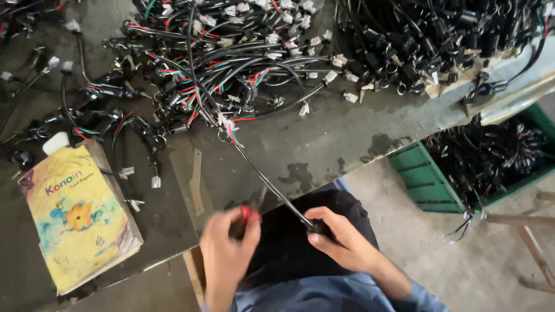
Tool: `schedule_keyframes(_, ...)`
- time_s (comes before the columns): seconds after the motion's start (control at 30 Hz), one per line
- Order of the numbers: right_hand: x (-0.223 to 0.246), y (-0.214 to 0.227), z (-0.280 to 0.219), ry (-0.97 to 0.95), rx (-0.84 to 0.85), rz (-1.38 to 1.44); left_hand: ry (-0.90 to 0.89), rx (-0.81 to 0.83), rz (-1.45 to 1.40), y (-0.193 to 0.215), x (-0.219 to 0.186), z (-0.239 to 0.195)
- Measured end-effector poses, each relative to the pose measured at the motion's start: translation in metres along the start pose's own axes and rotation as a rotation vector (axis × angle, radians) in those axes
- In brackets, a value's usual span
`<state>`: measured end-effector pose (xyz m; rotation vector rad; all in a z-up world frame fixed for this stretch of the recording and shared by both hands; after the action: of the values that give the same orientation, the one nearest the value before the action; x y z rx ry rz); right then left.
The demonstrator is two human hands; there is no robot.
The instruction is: The person repeatedly strips the outer insulation from black wires using red-handled pliers. They pick up wires from a pile on the table, strip the ends, and place the finished wires back on the table. The task is performed continuously throughout the clip.
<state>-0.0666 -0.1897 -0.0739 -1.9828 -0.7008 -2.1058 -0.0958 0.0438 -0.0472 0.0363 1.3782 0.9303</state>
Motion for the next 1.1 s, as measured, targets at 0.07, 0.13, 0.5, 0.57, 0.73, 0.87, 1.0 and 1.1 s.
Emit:
schedule_keyframes(0.07,-0.006,0.0,-0.004,-0.139,0.043,-0.033,0.332,0.282,-0.169,-0.019,0.035,-0.051)
schedule_keyframes(0.13,-0.008,-0.002,-0.003,-0.182,0.054,-0.087,0.473,0.517,-0.164,-0.048,0.05,-0.099)
schedule_keyframes(0.5,-0.04,-0.025,-0.015,-0.67,0.196,0.462,0.229,0.569,-0.304,-0.087,0.001,-0.083)
schedule_keyframes(0.57,-0.037,-0.033,-0.017,-0.659,0.195,0.58,0.311,0.557,-0.325,-0.084,0.012,-0.091)
schedule_keyframes(0.73,-0.003,-0.021,0.007,0.088,0.024,-0.282,0.28,0.514,-0.036,-0.076,0.043,-0.11)
schedule_keyframes(0.87,-0.021,-0.023,0.011,-0.082,0.081,-0.411,0.131,0.451,0.146,-0.077,0.05,-0.115)
schedule_keyframes(1.0,-0.015,-0.019,0.008,-0.029,0.031,-0.316,0.126,0.37,0.044,-0.087,0.054,-0.113)
schedule_keyframes(1.1,-0.018,-0.014,0.002,-0.053,-0.075,-0.618,0.287,0.506,0.083,-0.097,0.066,-0.126)
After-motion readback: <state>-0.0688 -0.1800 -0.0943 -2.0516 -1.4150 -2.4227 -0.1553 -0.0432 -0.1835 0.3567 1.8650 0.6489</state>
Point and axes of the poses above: each hand's wrist, its own z-axis towards the middle knuckle, its own y-axis out of the back of the hand, x = y × z, the point moved 8 cm from there along z, towards the middle knuckle, and after that the axes turned 10 degrees about -x, right-handed, at the moved point
